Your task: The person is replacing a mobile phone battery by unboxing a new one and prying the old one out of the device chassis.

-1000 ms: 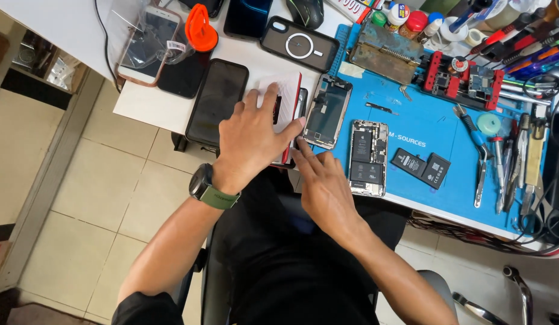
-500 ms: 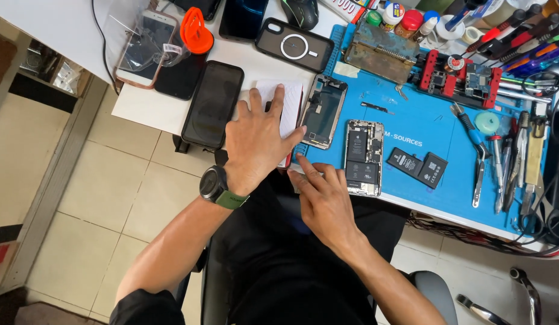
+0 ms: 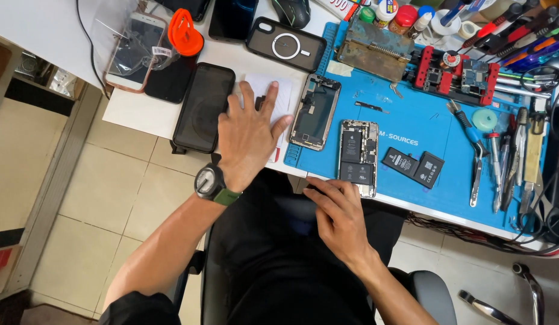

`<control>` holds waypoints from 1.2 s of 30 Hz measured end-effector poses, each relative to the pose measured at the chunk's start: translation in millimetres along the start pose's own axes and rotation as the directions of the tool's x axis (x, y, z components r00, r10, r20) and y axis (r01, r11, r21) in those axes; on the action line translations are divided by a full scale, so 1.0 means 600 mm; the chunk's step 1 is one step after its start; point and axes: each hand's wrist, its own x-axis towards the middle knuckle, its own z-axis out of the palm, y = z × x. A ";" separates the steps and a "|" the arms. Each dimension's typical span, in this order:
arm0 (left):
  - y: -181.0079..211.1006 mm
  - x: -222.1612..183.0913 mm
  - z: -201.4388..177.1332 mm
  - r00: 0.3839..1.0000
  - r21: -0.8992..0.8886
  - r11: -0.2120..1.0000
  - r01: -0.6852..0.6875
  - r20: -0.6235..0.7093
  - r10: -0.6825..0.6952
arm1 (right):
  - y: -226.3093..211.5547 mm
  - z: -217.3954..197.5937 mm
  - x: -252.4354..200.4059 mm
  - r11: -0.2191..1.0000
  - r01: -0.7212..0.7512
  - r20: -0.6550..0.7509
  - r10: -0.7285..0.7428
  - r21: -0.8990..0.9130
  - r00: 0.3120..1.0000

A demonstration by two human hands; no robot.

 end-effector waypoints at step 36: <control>0.117 -0.139 -0.293 0.994 -0.945 -0.316 -0.088 -0.104 0.033 | 0.187 -0.274 -0.031 0.796 -0.461 0.000 0.501 -0.392 0.865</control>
